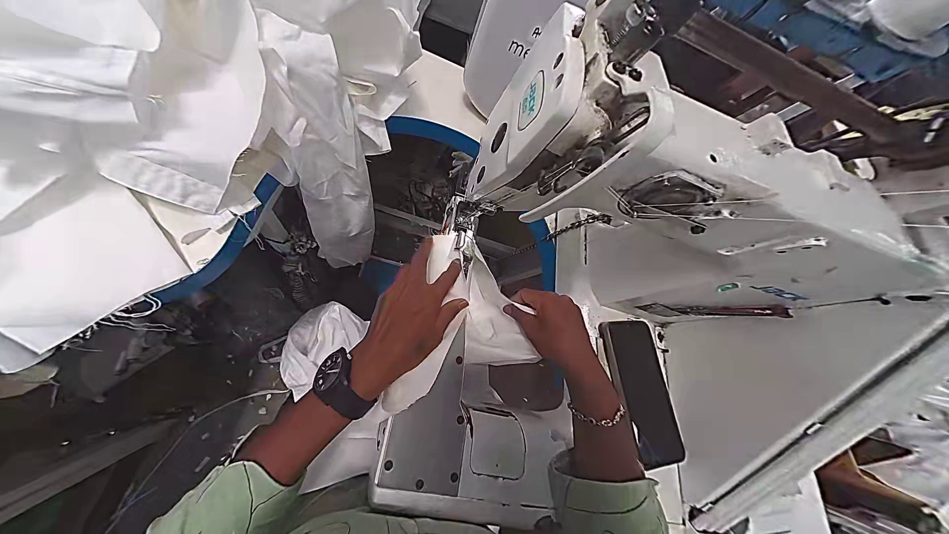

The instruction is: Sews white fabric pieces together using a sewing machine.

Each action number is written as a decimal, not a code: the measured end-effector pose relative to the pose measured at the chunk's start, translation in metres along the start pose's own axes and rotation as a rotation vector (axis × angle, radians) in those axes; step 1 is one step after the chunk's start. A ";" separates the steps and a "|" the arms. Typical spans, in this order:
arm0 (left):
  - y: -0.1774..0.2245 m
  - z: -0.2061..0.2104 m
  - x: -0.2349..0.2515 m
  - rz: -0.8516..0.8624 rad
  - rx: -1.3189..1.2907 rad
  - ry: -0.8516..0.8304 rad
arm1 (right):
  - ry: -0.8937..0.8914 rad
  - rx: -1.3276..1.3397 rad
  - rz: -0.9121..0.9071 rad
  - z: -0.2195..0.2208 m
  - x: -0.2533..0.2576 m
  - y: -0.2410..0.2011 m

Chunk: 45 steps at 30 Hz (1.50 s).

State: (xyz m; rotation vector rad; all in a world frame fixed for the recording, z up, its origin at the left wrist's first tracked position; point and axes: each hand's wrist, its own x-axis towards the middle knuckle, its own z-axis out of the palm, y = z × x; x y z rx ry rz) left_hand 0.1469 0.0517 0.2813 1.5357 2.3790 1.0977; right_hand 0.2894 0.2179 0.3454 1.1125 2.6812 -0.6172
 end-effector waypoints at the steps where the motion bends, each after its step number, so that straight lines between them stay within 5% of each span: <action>1: 0.000 0.001 -0.001 0.034 0.058 0.023 | 0.121 0.034 -0.069 0.003 -0.004 0.001; 4: -0.001 0.000 0.001 0.121 0.094 -0.021 | 0.486 0.127 -0.380 0.019 -0.012 -0.012; 7: -0.007 -0.004 0.009 0.123 0.042 -0.092 | 0.596 0.158 -0.570 0.037 -0.009 -0.024; 12: -0.014 0.001 0.016 0.193 0.057 0.007 | 0.361 0.204 -0.632 0.038 -0.001 -0.022; 17: -0.013 -0.001 0.010 0.154 -0.076 0.003 | 0.103 0.533 -0.682 0.042 -0.005 -0.015; 21: -0.008 -0.003 0.006 0.132 -0.233 0.037 | -0.001 0.798 -0.681 0.044 0.014 -0.027; 26: -0.002 -0.004 0.015 0.150 -0.252 0.030 | 0.169 0.667 -0.615 0.043 0.005 -0.038; 36: -0.002 0.004 0.020 0.138 -0.276 0.095 | 0.094 0.776 -0.561 0.038 0.009 -0.037; 42: -0.006 0.013 0.034 0.019 -0.374 0.163 | 0.383 0.483 -0.403 0.046 0.007 -0.059; 45: 0.000 -0.009 0.017 -0.096 -0.419 0.114 | 0.495 0.155 -0.333 0.032 -0.034 -0.060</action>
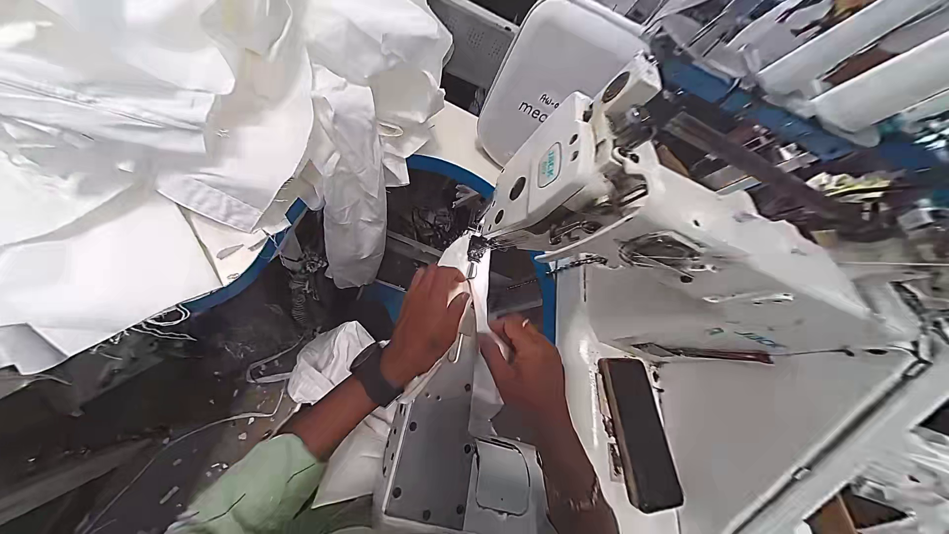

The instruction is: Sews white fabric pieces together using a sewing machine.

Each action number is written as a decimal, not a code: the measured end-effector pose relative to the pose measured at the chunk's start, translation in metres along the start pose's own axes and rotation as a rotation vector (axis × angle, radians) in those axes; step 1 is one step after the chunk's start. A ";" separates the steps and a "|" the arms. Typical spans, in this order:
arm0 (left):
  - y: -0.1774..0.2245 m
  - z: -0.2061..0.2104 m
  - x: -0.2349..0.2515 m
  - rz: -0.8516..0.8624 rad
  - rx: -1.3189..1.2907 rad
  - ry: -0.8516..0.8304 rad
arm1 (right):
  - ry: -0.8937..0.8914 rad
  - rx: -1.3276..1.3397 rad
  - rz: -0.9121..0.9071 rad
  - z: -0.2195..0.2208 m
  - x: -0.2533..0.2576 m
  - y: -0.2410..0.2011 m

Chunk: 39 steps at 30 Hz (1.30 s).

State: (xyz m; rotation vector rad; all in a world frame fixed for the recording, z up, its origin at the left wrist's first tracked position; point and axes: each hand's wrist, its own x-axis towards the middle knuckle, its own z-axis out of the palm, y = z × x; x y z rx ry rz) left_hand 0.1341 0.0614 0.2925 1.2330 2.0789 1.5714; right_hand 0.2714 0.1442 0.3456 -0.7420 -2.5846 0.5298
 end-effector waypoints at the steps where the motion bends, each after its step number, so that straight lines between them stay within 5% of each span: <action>1: 0.007 -0.019 -0.012 -0.083 -0.049 -0.148 | -0.058 -0.104 0.016 -0.017 -0.014 0.000; 3: 0.015 -0.054 -0.042 -0.186 -0.045 -0.444 | -0.285 -0.153 0.100 -0.037 -0.044 0.018; 6: 0.021 -0.067 -0.071 -0.080 0.108 -0.471 | -0.679 0.212 0.158 -0.029 -0.063 0.088; 8: 0.013 -0.053 -0.076 0.131 0.112 -0.277 | -0.629 0.329 -0.058 -0.032 -0.057 0.084; 11: 0.003 -0.031 -0.083 0.293 0.143 -0.093 | -0.343 0.051 -0.260 -0.033 -0.073 -0.005; 15: -0.007 -0.017 -0.065 0.315 0.125 0.050 | -0.176 -0.209 0.072 -0.029 -0.084 -0.065; 18: -0.004 -0.019 -0.057 0.231 0.103 -0.063 | -0.224 -0.360 0.183 -0.041 -0.062 -0.080; 21: 0.002 -0.025 -0.066 0.184 0.062 -0.144 | -0.427 -0.440 0.125 -0.037 -0.048 -0.079; 24: -0.012 -0.012 -0.072 0.295 0.025 0.034 | -0.645 -0.340 0.205 -0.030 -0.033 -0.051; 29: -0.011 -0.004 -0.058 0.324 0.020 0.118 | -0.609 -0.223 -0.054 -0.049 -0.035 -0.048; 32: -0.002 -0.020 -0.052 0.184 0.075 -0.056 | -0.659 -0.198 0.050 -0.041 -0.042 -0.030; 34: 0.004 -0.027 -0.062 0.138 0.085 -0.140 | -0.546 -0.259 -0.068 -0.052 -0.039 -0.042; 39: -0.004 -0.015 -0.067 0.253 0.099 0.045 | -0.533 -0.226 -0.172 -0.028 -0.028 -0.043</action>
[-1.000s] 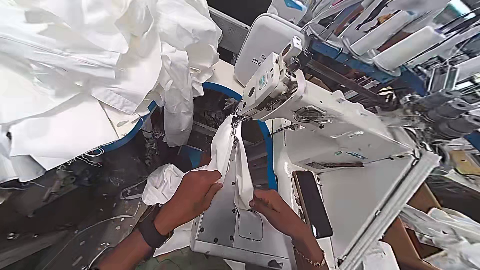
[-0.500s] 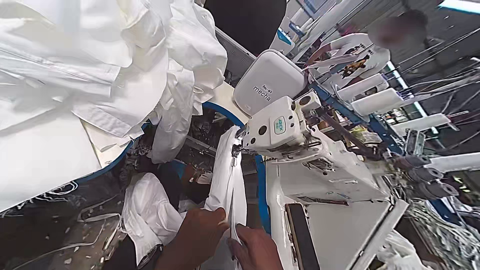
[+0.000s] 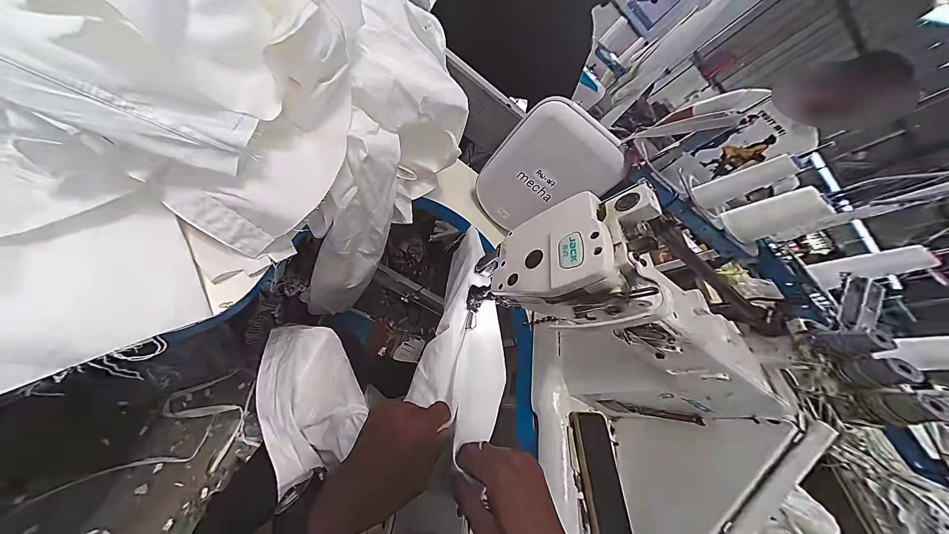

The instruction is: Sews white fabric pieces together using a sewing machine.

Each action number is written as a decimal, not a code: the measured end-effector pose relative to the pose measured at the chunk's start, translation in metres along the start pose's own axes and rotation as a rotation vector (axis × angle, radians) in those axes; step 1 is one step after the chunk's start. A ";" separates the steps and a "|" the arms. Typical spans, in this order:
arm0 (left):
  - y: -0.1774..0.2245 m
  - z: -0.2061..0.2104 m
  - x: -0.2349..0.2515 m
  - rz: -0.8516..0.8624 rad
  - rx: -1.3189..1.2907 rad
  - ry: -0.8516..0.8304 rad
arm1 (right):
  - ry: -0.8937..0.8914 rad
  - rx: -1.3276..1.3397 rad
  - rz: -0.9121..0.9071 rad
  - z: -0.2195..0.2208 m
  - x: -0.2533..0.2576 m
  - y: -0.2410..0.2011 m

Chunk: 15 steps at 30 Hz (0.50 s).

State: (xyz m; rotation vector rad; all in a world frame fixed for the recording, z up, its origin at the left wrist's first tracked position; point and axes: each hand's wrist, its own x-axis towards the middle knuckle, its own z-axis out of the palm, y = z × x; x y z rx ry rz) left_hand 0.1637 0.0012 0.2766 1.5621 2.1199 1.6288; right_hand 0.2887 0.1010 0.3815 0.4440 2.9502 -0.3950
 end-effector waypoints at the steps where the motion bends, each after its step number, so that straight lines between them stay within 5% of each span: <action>1: -0.001 0.003 0.002 -0.004 -0.021 0.003 | 0.021 -0.056 0.024 -0.002 0.003 -0.001; 5: 0.001 -0.008 0.018 -0.176 -0.130 -0.196 | 0.140 -0.119 -0.004 0.005 0.017 0.008; 7: -0.001 -0.043 0.020 -0.382 -0.213 -0.475 | -0.045 -0.018 0.140 0.000 0.008 0.019; 11: -0.087 -0.086 -0.010 -0.330 -0.222 -0.696 | -0.597 0.176 0.313 0.027 0.010 0.092; 13: -0.115 -0.103 0.004 -0.312 -0.202 -0.691 | -0.668 0.388 0.117 0.064 0.009 0.121; 15: -0.100 -0.120 0.037 -0.204 -0.204 -0.504 | -0.662 0.357 0.009 0.049 0.026 0.122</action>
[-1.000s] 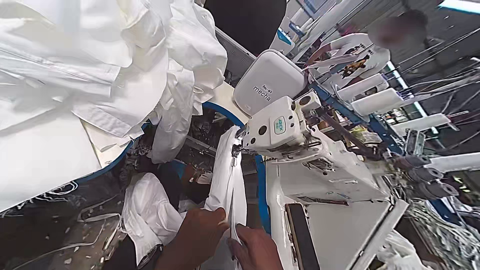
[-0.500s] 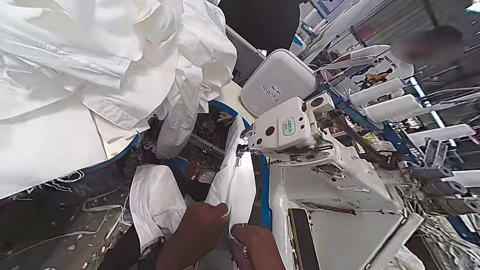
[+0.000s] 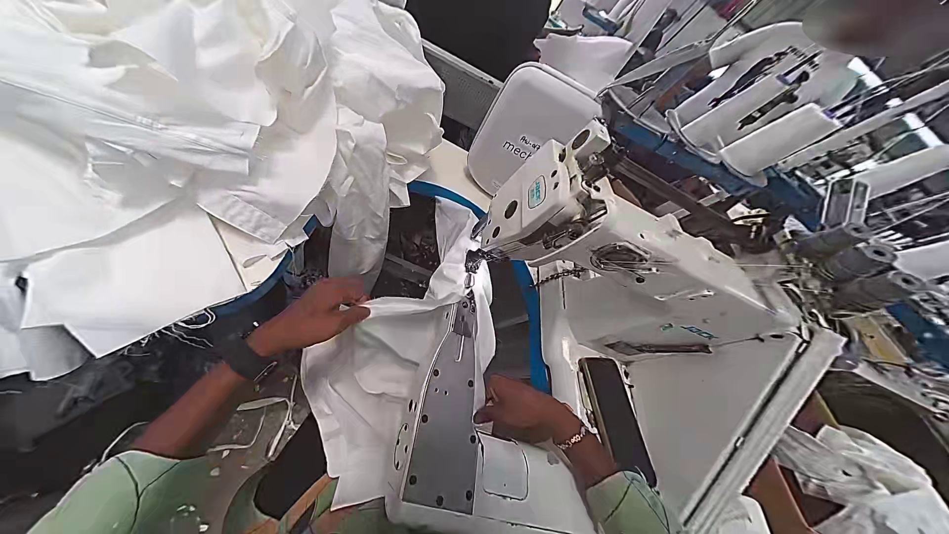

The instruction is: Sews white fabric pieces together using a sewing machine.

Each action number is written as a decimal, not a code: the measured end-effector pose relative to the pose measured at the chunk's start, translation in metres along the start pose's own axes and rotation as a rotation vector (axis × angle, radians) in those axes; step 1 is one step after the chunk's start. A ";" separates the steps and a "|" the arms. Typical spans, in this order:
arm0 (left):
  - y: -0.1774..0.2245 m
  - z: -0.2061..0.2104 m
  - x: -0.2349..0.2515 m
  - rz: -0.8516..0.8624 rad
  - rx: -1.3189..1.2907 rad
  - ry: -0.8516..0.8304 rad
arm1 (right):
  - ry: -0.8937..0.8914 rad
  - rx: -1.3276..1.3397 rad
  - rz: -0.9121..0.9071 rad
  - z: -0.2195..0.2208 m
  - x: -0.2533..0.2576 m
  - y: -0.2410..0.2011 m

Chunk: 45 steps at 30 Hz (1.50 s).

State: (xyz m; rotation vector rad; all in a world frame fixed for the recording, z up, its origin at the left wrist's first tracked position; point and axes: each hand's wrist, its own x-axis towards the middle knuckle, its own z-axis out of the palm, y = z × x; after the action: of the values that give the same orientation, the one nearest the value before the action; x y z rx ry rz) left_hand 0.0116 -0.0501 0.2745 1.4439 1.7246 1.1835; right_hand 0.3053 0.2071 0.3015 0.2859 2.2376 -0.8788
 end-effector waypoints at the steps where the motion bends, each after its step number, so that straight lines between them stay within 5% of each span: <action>1: 0.021 -0.005 0.002 0.057 0.025 0.044 | 0.022 -0.057 0.021 -0.009 -0.005 -0.008; 3: 0.058 -0.004 -0.016 -0.018 0.168 -0.169 | 0.098 -0.091 0.070 -0.002 -0.019 -0.011; 5: 0.055 0.012 -0.038 -0.274 0.395 -0.386 | 0.188 -0.024 0.061 0.014 -0.028 -0.009; 8: 0.018 0.033 -0.079 -0.707 0.735 -0.331 | 0.338 0.050 0.009 0.034 -0.030 0.003; 11: 0.056 0.060 -0.119 -0.741 0.779 -0.339 | 0.366 0.051 0.001 0.039 -0.029 0.003; 14: 0.107 0.078 -0.118 -0.686 0.632 -0.681 | 0.330 -0.002 0.040 0.033 -0.029 0.002; 18: 0.064 0.056 -0.053 -0.368 0.303 -0.301 | 0.274 -0.028 0.077 0.029 -0.023 -0.003; 21: 0.029 0.096 -0.030 -0.257 -0.169 0.006 | 0.473 -0.109 0.094 0.041 -0.043 -0.022; 25: 0.042 0.088 -0.046 -0.038 0.195 0.294 | 0.848 -0.383 0.128 0.059 -0.112 -0.111; 31: 0.126 0.143 -0.045 0.107 0.469 0.304 | 0.823 -0.556 0.331 0.060 -0.086 -0.172; 37: 0.092 0.154 -0.020 0.180 0.381 0.583 | 0.911 -0.541 0.263 0.054 -0.062 -0.176; 45: 0.085 0.150 -0.005 0.167 0.241 0.535 | 0.935 -0.543 0.289 0.036 -0.031 -0.178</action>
State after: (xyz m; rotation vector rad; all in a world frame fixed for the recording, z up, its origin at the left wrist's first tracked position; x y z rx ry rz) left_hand 0.1803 -0.0154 0.2862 1.5256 2.1983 1.6066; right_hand 0.2706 0.0516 0.3949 0.8603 3.0406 0.1011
